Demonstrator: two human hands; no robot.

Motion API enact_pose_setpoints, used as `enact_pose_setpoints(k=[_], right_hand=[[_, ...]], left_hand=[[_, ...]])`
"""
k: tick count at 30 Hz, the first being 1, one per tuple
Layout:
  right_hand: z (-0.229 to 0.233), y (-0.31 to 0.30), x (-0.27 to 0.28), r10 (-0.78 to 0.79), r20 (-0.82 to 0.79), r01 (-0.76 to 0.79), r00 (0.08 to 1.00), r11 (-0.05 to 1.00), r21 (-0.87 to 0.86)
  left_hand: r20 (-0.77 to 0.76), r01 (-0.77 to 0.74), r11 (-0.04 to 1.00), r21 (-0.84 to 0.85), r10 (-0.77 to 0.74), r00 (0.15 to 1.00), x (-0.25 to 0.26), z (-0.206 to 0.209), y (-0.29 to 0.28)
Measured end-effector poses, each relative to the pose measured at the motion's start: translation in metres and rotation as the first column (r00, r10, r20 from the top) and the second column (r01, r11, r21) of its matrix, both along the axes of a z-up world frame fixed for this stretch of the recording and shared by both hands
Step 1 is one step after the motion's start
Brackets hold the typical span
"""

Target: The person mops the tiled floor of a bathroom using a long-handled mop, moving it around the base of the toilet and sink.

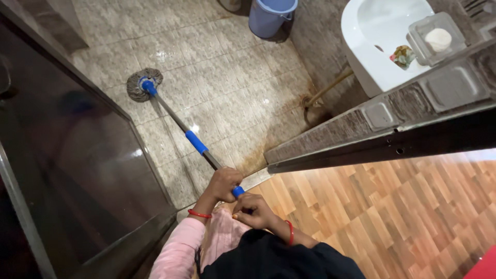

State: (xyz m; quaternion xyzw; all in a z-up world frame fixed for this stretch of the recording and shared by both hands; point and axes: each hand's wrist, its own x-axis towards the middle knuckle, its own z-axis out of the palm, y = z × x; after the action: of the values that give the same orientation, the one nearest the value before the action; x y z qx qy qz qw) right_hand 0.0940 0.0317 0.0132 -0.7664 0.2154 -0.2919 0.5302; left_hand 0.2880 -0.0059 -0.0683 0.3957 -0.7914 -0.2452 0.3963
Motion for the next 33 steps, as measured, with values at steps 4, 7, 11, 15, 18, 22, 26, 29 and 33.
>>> enact_pose_setpoints(k=[4, 7, 11, 15, 18, 22, 26, 29, 33], right_hand=[[-0.013, 0.004, -0.008, -0.043, -0.017, 0.044, 0.999, 0.996, 0.078], [0.000, 0.016, -0.030, -0.031, 0.011, 0.029, 0.999, 0.994, 0.109], [0.041, 0.041, -0.070, -0.001, 0.071, -0.009, 0.997, 0.989, 0.144], [0.084, 0.063, -0.126, 0.036, 0.171, -0.057, 0.985, 0.991, 0.123], [0.104, 0.083, -0.178, 0.101, 0.204, -0.116, 0.974, 0.991, 0.062], [0.112, 0.134, -0.241, 0.193, 0.301, -0.205, 0.934, 0.979, 0.008], [0.121, 0.190, -0.279, 0.262, 0.436, -0.247, 0.861, 0.965, -0.094], [0.138, 0.219, -0.313, 0.297, 0.394, -0.235, 0.870, 0.951, -0.199], [0.135, 0.247, -0.338, 0.201, 0.392, -0.086, 0.898, 0.952, -0.292]], left_hand=[[-0.034, -0.022, 1.000, 0.001, 0.022, 0.999, -0.005, 0.008, 0.003], [-0.023, -0.005, 0.999, -0.031, 0.004, 1.000, -0.025, 0.009, 0.016], [0.064, 0.052, 0.999, -0.009, -0.052, 0.997, -0.068, 0.011, 0.038], [0.027, 0.099, 0.994, -0.045, -0.098, 0.995, -0.126, 0.031, 0.064], [0.114, 0.140, 0.987, -0.074, -0.131, 0.985, -0.179, 0.057, 0.091], [0.109, 0.249, 0.968, 0.042, -0.252, 0.962, -0.241, 0.091, 0.148], [0.178, 0.391, 0.918, 0.069, -0.397, 0.900, -0.284, 0.122, 0.201], [-0.002, 0.434, 0.899, -0.048, -0.435, 0.900, -0.308, 0.137, 0.228], [-0.101, 0.484, 0.869, -0.101, -0.493, 0.864, -0.318, 0.145, 0.251]])
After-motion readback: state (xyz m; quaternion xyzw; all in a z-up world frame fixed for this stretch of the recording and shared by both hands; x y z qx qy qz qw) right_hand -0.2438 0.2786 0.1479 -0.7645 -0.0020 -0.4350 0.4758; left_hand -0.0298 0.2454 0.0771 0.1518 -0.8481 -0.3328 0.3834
